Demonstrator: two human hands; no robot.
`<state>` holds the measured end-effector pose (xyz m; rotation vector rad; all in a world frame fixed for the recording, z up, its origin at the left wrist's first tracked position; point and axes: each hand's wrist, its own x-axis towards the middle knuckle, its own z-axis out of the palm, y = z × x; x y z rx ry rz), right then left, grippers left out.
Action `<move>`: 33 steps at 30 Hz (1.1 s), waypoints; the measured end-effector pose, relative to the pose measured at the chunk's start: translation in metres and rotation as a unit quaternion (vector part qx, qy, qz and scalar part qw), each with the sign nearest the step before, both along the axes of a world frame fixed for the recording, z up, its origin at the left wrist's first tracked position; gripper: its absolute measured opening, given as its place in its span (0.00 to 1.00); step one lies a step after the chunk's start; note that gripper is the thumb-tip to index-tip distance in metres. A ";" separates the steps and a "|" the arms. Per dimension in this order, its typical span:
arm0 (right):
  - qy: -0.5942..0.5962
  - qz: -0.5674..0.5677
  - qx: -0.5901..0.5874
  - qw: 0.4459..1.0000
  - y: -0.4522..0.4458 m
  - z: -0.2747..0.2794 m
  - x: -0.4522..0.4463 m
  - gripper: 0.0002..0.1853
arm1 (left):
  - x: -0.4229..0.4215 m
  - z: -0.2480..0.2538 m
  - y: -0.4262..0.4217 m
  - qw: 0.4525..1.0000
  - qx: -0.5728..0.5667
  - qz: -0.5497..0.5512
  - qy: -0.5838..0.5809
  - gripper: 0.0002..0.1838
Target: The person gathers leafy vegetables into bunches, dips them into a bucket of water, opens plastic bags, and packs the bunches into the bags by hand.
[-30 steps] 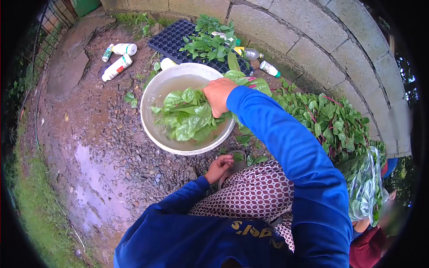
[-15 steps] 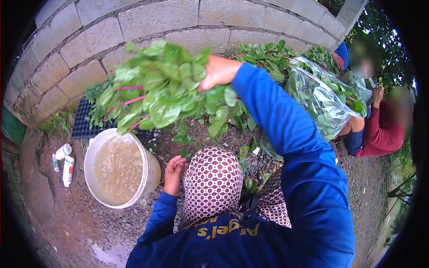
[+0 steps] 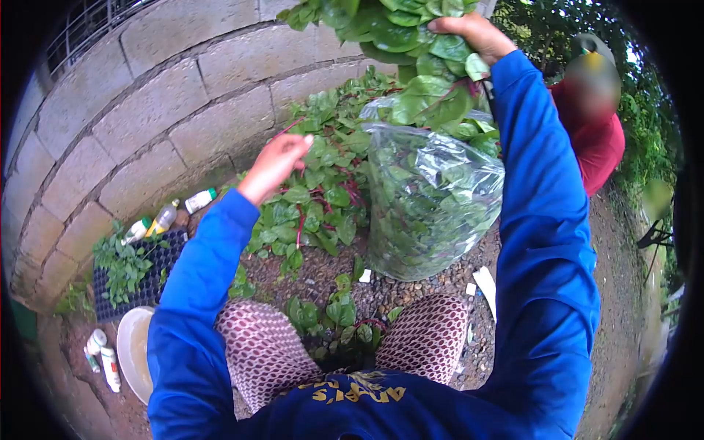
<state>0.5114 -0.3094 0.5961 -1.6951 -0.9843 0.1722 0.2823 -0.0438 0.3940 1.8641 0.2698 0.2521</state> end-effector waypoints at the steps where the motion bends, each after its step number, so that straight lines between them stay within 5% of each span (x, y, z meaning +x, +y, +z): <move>1: -0.066 -0.017 0.000 0.998 -0.023 0.019 0.004 0.18 | 0.034 0.013 -0.007 0.999 0.044 0.001 0.000 0.39; 6: -0.092 -0.071 -0.023 0.993 -0.088 0.054 -0.011 0.19 | 0.176 0.037 -0.053 0.984 0.180 -0.003 -0.002 0.46; 10: 0.028 -0.076 -0.035 0.996 -0.118 0.034 -0.008 0.25 | 0.205 0.052 -0.063 0.877 0.439 -0.124 0.152 0.42; 13: -0.012 -0.071 -0.087 0.994 -0.126 0.006 0.010 0.27 | 0.199 0.034 -0.053 0.892 0.409 -0.121 0.151 0.38; 15: -0.092 -0.078 -0.145 0.982 -0.125 -0.022 0.023 0.34 | 0.192 0.023 -0.053 0.938 0.248 -0.142 0.195 0.25; 16: -0.180 -0.089 -0.129 0.971 -0.123 -0.040 0.032 0.28 | 0.193 0.011 -0.047 0.958 0.160 -0.153 0.181 0.21; 18: -0.374 -0.223 -0.280 0.855 -0.120 -0.066 0.045 0.28 | 0.186 0.013 -0.050 0.981 0.059 -0.128 0.134 0.16; 19: -0.357 -0.297 -0.404 0.788 -0.108 -0.075 0.024 0.30 | 0.193 0.014 -0.048 0.983 -0.002 -0.110 0.147 0.13; 23: -0.601 -0.322 -0.317 0.659 -0.100 -0.158 0.015 0.32 | 0.198 0.012 -0.065 0.976 -0.194 -0.040 0.085 0.08; 28: -0.632 -0.223 -0.317 0.671 -0.104 -0.192 -0.050 0.27 | 0.246 -0.017 -0.035 0.937 -0.344 0.051 0.037 0.10; 33: -0.535 -0.086 -0.387 0.746 -0.109 -0.183 -0.087 0.27 | 0.232 -0.009 -0.065 0.949 -0.304 0.059 -0.063 0.07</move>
